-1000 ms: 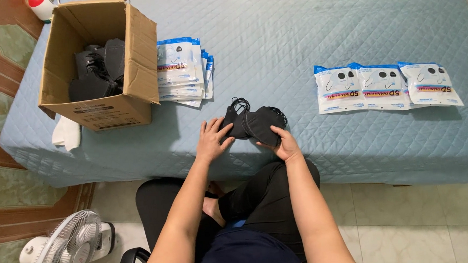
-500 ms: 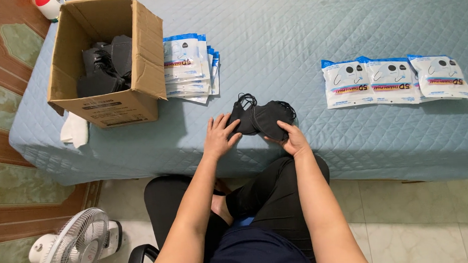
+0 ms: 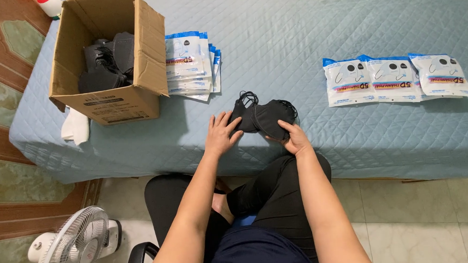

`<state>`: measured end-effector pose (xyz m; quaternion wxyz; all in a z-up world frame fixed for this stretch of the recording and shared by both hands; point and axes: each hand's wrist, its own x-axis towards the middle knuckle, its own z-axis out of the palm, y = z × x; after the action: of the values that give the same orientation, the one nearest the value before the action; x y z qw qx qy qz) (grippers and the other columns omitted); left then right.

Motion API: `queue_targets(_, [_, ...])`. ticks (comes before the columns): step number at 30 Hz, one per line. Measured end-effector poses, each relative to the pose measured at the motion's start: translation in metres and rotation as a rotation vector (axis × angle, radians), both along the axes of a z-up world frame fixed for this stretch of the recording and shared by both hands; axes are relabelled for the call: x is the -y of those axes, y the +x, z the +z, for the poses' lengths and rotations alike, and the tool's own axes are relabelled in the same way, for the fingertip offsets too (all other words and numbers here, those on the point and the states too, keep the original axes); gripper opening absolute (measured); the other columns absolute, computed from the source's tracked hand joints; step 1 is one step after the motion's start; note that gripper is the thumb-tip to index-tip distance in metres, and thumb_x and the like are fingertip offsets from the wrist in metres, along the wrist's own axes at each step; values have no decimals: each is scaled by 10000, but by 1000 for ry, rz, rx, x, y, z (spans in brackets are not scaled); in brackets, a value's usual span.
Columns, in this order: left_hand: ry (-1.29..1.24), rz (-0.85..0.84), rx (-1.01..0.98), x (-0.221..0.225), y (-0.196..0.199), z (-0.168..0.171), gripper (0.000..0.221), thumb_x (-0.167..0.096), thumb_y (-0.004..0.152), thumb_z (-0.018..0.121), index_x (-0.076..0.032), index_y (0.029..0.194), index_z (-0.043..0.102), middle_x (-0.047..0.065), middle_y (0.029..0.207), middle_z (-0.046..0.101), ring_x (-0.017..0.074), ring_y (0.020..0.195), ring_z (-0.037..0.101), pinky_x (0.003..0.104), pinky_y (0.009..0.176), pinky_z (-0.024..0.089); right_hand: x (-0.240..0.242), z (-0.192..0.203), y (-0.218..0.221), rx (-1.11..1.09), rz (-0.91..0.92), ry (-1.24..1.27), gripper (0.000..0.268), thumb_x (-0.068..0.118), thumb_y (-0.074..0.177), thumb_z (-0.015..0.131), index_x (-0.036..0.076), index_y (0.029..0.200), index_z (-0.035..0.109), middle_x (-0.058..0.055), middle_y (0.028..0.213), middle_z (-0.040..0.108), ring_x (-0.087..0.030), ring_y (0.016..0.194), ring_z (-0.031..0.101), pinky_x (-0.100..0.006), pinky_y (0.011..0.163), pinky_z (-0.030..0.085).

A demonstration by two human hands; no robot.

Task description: Taking black face masks out of a cardboard box and arranging them neatly on a bedspread.

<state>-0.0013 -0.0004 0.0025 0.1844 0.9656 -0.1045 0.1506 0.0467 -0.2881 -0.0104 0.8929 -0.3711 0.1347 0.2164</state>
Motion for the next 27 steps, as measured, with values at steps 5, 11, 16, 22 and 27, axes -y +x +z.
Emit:
queue_targets(5, [6, -2, 2, -1, 1, -2, 487, -621, 966, 563, -412, 1404, 598, 28, 1505, 544, 260, 1451, 439, 556, 1234, 218, -3, 8, -5, 3, -11, -5, 555, 71, 920, 744, 48, 1442, 556, -271, 1279, 660, -470, 1109, 678, -680, 902, 574])
queue_targets(11, [18, -1, 10, -1, 2, -3, 488, -618, 968, 562, -412, 1409, 594, 30, 1508, 540, 261, 1449, 440, 556, 1231, 223, -5, 13, -7, -3, -13, -19, 563, 77, 913, 756, 40, 1438, 555, -283, 1267, 662, -483, 1107, 671, -681, 894, 574])
queue_targets(16, [10, -5, -10, -2, 0, 0, 482, -610, 973, 558, -411, 1411, 592, 33, 1510, 538, 260, 1451, 435, 554, 1232, 216, -8, 14, -9, 6, -11, -34, 560, 71, 911, 752, 30, 1434, 555, -283, 1250, 672, -476, 1090, 682, -678, 890, 575])
queue_targets(22, [9, -12, -12, -2, 3, 1, 493, -620, 972, 551, -414, 1419, 584, 34, 1511, 533, 263, 1450, 433, 559, 1228, 217, -10, 15, -4, -4, -12, -50, 571, 76, 898, 765, 66, 1434, 570, -249, 1267, 676, -445, 1104, 687, -657, 912, 574])
queue_targets(27, [22, -11, -9, -1, 5, -2, 479, -603, 977, 562, -409, 1414, 596, 40, 1512, 536, 270, 1450, 436, 557, 1219, 227, -10, 10, -1, -18, -2, -25, 576, 76, 902, 771, 55, 1435, 555, -265, 1250, 683, -451, 1099, 693, -673, 908, 573])
